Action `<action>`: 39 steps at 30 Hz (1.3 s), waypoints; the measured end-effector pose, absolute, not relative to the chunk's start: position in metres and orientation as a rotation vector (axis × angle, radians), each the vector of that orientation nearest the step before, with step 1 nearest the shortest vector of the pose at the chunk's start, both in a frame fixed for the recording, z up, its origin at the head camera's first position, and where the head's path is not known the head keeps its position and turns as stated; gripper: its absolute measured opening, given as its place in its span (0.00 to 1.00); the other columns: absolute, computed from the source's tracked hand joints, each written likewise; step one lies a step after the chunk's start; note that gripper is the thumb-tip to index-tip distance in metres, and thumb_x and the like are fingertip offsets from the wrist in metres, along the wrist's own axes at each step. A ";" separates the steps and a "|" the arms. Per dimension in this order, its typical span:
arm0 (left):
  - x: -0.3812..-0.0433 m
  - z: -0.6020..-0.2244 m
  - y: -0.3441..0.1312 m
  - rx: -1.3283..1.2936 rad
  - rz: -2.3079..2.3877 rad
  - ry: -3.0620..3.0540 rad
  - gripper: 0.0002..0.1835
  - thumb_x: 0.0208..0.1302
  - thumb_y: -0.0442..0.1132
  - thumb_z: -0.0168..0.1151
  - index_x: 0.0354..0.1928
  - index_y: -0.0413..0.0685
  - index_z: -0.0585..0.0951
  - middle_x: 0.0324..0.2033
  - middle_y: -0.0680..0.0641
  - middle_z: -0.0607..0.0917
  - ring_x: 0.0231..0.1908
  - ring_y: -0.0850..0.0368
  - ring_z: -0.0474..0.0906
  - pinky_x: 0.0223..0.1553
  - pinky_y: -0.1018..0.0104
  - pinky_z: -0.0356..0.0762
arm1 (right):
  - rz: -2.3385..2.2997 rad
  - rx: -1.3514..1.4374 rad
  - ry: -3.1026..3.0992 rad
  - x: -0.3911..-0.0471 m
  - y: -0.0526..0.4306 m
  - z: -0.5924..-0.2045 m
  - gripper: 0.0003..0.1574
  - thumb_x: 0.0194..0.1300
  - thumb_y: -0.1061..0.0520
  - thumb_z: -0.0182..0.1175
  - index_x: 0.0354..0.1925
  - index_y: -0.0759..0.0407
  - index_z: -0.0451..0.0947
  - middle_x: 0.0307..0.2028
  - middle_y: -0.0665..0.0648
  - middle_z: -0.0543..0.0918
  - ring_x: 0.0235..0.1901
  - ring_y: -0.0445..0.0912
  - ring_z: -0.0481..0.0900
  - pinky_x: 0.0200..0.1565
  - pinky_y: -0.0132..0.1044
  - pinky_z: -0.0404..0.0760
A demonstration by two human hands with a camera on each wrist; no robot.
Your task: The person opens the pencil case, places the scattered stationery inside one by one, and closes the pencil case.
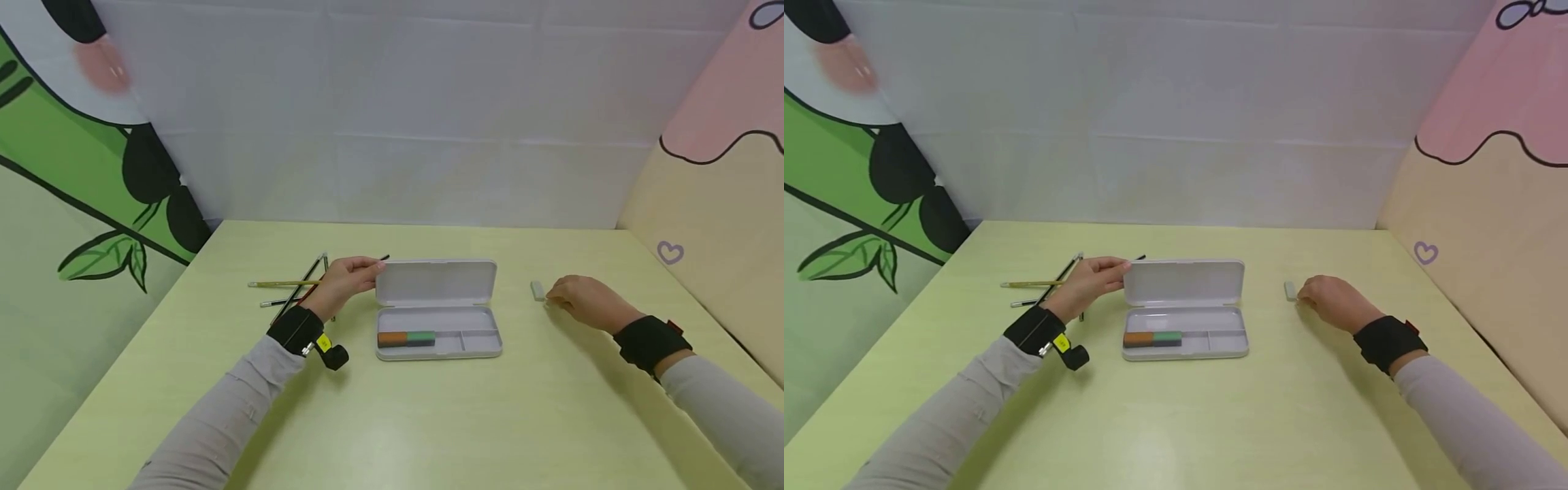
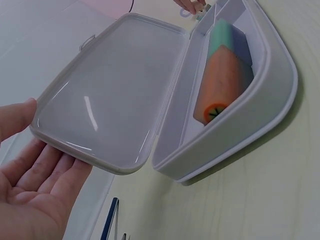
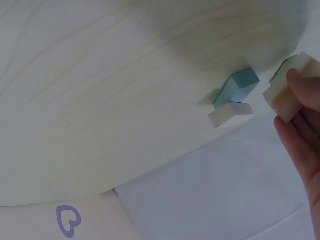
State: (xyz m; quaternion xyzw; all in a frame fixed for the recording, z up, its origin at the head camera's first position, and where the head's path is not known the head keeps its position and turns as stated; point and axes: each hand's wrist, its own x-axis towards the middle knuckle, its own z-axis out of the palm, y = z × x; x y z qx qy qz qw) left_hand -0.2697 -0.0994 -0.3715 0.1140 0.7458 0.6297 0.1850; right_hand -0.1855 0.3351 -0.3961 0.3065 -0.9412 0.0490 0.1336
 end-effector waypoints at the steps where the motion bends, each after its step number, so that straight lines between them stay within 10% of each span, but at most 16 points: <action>1: -0.270 -0.372 -0.100 0.326 1.778 2.100 0.24 0.68 0.45 0.58 0.59 0.37 0.74 0.61 0.39 0.75 0.59 0.47 0.76 0.61 0.60 0.77 | 0.154 0.892 -2.726 -0.185 0.334 -0.395 0.09 0.52 0.72 0.66 0.32 0.62 0.86 0.30 0.55 0.86 0.32 0.49 0.84 0.36 0.43 0.84; 39: -0.250 -0.371 -0.118 0.334 1.748 2.084 0.21 0.67 0.44 0.60 0.55 0.37 0.76 0.58 0.42 0.77 0.55 0.55 0.79 0.58 0.63 0.79 | 0.335 0.955 -2.738 -0.137 0.219 -0.362 0.13 0.53 0.71 0.66 0.38 0.60 0.86 0.33 0.52 0.87 0.33 0.42 0.84 0.37 0.34 0.84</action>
